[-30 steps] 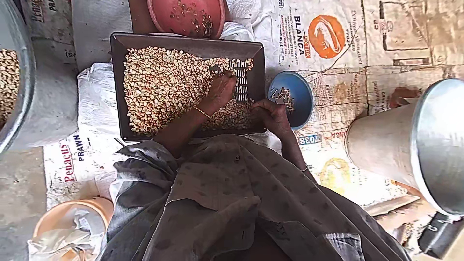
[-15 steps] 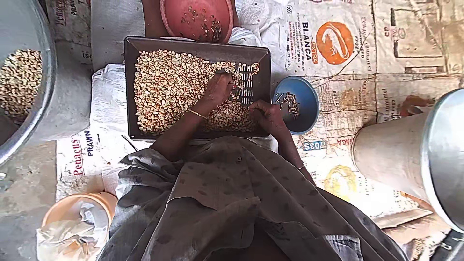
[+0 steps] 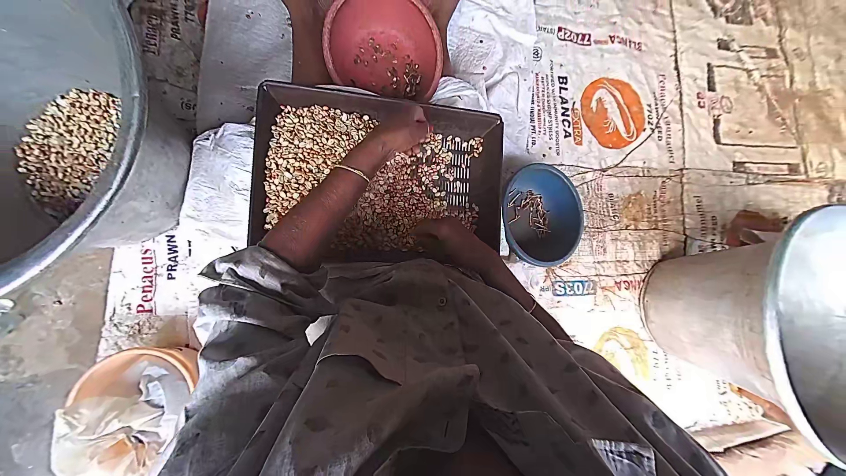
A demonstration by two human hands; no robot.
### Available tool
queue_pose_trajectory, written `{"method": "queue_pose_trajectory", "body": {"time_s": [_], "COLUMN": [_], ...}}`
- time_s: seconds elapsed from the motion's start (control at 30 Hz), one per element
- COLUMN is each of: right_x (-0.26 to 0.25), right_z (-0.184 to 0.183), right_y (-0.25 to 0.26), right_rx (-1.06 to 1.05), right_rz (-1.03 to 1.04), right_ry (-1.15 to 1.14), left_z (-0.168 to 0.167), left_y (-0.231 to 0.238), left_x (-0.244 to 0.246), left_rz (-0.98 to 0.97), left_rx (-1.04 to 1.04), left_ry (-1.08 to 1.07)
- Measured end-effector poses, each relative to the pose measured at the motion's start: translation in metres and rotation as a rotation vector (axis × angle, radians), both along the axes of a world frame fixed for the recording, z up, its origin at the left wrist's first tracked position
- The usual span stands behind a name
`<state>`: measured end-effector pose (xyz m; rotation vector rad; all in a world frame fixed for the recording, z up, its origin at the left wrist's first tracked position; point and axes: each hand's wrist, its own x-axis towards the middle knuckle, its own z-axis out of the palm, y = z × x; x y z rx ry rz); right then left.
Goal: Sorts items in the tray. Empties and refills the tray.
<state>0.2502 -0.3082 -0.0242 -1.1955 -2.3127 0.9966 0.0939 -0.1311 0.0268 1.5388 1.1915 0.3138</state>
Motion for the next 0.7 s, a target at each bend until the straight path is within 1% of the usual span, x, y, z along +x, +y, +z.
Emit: {"method": "queue_pose_trajectory", "body": {"time_s": [0.03, 0.1, 0.17, 0.2, 0.27, 0.33, 0.37, 0.43, 0.5, 0.57, 0.63, 0.67, 0.7], "right_x": [-0.005, -0.009, -0.005, 0.001, 0.019, 0.039, 0.046, 0.044, 0.022, -0.013, -0.043, -0.05, -0.049], "right_z": [0.0, -0.006, -0.002, 0.0, -0.002, 0.005, 0.011, 0.023, 0.024, 0.015, 0.003, -0.002, -0.007], "right_y": [0.002, 0.008, 0.016, 0.02, 0.032, 0.049, 0.059, 0.071, 0.073, 0.066, 0.057, 0.054, 0.054], "right_rx": [-0.031, 0.011, 0.037, 0.065, 0.144, 0.106, 0.094, 0.109, 0.152, 0.164, 0.148, 0.133, 0.124], "right_rz": [0.06, 0.12, 0.149, 0.132, 0.02, -0.158, -0.23, -0.286, -0.227, -0.047, 0.157, 0.201, 0.193], "right_ry": [-0.032, -0.079, -0.178, -0.236, -0.369, -0.452, -0.445, -0.337, -0.184, -0.067, -0.128, -0.19, -0.233], "left_z": [0.011, 0.035, 0.051, 0.052, 0.042, 0.019, 0.005, -0.019, -0.037, -0.048, -0.052, -0.054, -0.058], "left_y": [0.013, 0.04, 0.047, 0.043, 0.022, -0.007, -0.018, -0.036, -0.042, -0.044, -0.045, -0.046, -0.047], "left_x": [-0.002, -0.011, -0.023, -0.03, -0.045, -0.061, -0.069, -0.08, -0.086, -0.086, -0.086, -0.087, -0.089], "left_rz": [0.127, 0.31, 0.442, 0.453, 0.371, 0.254, 0.214, 0.168, 0.119, 0.073, 0.019, -0.008, -0.023], "left_rx": [0.041, 0.143, 0.253, 0.287, 0.337, 0.362, 0.378, 0.437, 0.528, 0.614, 0.668, 0.693, 0.728], "left_ry": [-0.1, -0.243, -0.319, -0.328, -0.304, -0.225, -0.177, -0.102, -0.046, -0.008, 0.048, 0.082, 0.11]}}
